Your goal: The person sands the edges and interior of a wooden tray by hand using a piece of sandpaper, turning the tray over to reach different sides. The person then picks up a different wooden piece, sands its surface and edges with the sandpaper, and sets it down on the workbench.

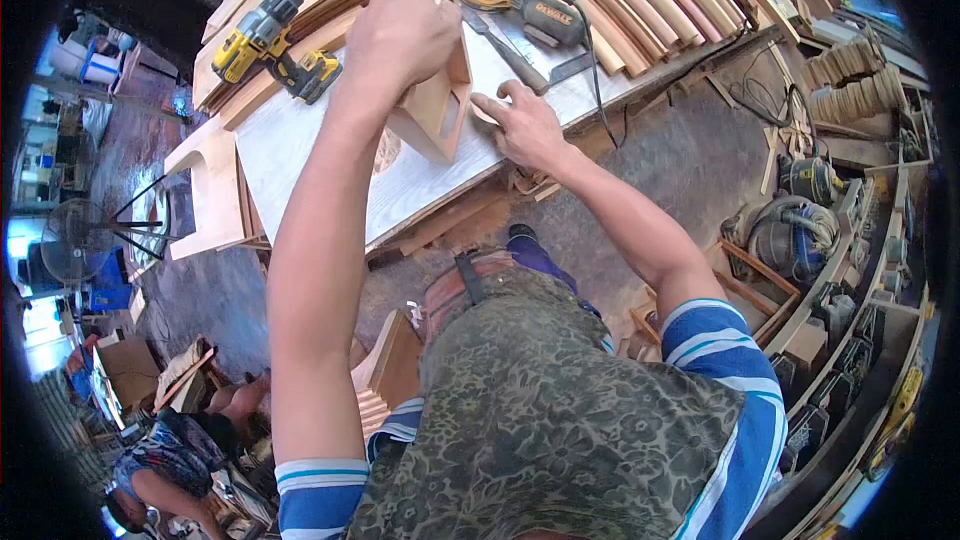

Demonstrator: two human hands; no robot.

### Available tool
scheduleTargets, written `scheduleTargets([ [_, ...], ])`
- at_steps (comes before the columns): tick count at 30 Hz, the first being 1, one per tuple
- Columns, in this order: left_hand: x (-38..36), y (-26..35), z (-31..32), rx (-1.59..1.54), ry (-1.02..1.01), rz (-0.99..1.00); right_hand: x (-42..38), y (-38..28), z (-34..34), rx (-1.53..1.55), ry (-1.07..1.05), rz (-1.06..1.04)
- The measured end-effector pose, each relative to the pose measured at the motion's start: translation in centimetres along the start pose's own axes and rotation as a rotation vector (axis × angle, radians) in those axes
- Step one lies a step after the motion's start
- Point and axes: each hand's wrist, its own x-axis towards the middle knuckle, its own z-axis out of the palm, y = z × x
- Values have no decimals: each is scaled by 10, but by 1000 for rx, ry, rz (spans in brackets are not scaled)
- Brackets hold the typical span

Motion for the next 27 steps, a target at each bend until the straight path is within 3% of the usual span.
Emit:
scheduleTargets([
  [8, -3, -3, 3, -9, 43, 36, 34, 5, 31, -216, -120, -15],
  [27, 2, -9, 5, 2, 26, 46, 60, 10, 28, -272, -330, -107],
])
